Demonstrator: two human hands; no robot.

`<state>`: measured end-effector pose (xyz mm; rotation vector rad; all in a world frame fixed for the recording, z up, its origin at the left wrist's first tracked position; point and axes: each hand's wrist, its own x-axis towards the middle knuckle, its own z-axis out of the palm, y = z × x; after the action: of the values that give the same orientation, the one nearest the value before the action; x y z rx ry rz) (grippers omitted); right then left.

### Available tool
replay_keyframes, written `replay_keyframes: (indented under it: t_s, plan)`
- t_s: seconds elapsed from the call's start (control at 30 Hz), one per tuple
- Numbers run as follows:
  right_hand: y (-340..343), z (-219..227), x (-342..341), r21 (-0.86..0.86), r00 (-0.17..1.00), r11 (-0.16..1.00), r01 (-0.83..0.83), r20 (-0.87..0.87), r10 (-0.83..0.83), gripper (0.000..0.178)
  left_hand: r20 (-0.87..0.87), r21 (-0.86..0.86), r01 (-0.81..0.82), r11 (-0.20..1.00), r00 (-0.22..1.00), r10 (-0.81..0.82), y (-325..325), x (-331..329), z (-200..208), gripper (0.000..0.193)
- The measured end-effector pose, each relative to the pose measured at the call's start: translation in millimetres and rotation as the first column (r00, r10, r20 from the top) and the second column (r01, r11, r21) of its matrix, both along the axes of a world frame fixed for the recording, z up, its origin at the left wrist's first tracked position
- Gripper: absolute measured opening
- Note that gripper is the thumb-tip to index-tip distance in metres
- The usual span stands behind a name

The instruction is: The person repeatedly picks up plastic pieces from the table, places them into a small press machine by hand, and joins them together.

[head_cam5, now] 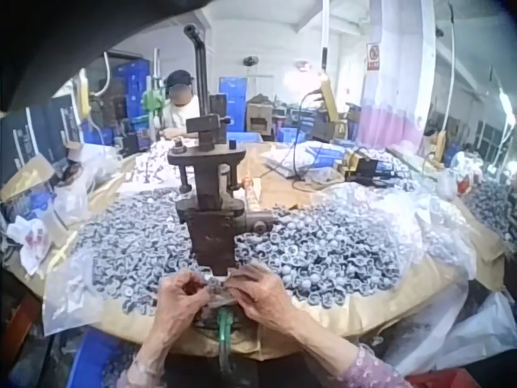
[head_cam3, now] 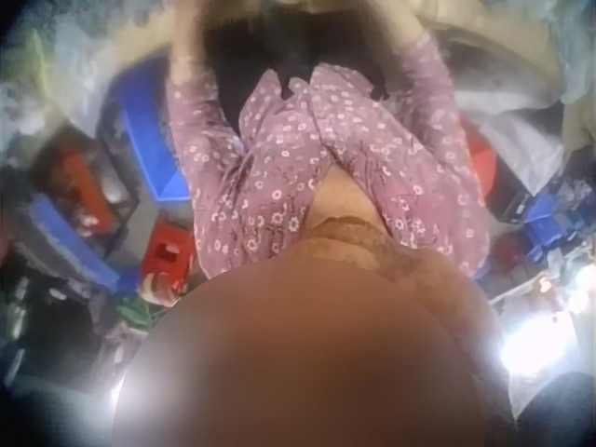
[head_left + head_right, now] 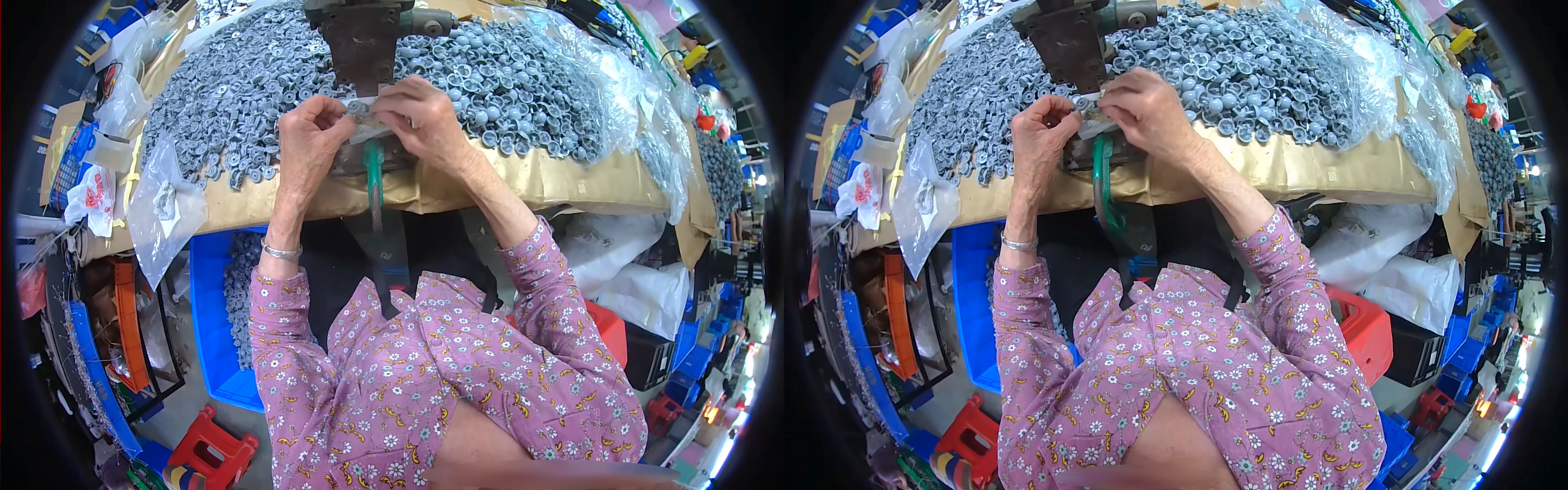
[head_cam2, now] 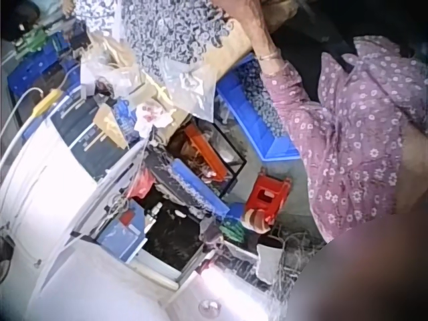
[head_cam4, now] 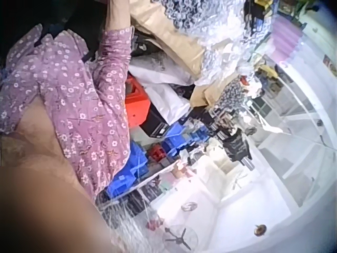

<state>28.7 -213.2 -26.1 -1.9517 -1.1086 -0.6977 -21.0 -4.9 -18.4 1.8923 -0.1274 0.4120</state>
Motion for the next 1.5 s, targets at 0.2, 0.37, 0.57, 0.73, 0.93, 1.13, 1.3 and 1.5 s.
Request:
replay_keyframes:
  t_s: [0.2, 0.37, 0.57, 0.73, 0.93, 1.13, 1.3, 1.5]
  plan:
    - [-11, 5, 7, -0.22, 0.951, 0.975, 0.042, 0.308, 0.029, 0.026, -0.03, 0.064, 0.044, 0.997, 0.999, -0.042, 0, 7, 11, 0.005]
    - [-7, 1, 0, -0.186, 0.952, 0.982, 0.034, 0.306, 0.025, 0.025, -0.009, 0.097, 0.097, 0.991, 0.995, -0.096, 0, 15, 10, 0.005]
    - [-12, -6, 7, -0.151, 0.956, 0.987, 0.06, 0.294, -0.013, 0.026, 0.013, 0.089, 0.145, 0.985, 0.989, -0.146, 5, 24, 8, 0.012]
    - [-10, -9, -5, -0.145, 0.964, 0.985, 0.097, 0.258, -0.057, 0.025, -0.019, 0.117, 0.138, 0.984, 0.99, -0.136, 7, 18, 17, 0.011]
    - [-7, -10, -9, -0.125, 0.975, 0.987, 0.099, 0.21, -0.071, 0.026, -0.049, 0.197, 0.187, 0.962, 0.982, -0.181, 6, 24, 19, 0.013]
    - [-10, -15, 9, 0.059, 0.992, 0.996, -0.061, 0.116, 0.054, 0.014, -0.078, 0.287, 0.271, 0.919, 0.963, -0.259, 10, 33, 26, 0.016]
    - [3, 63, 90, 0.784, 0.475, 0.56, 0.269, -0.614, 0.631, 0.023, -0.126, 0.296, 0.297, 0.908, 0.954, -0.271, 25, 28, 30, 0.015]
    - [20, 233, 142, 0.857, 0.398, 0.516, 0.013, -0.477, 0.783, 0.054, -0.177, 0.187, 0.325, 0.927, 0.939, -0.294, 14, 40, 28, 0.015]
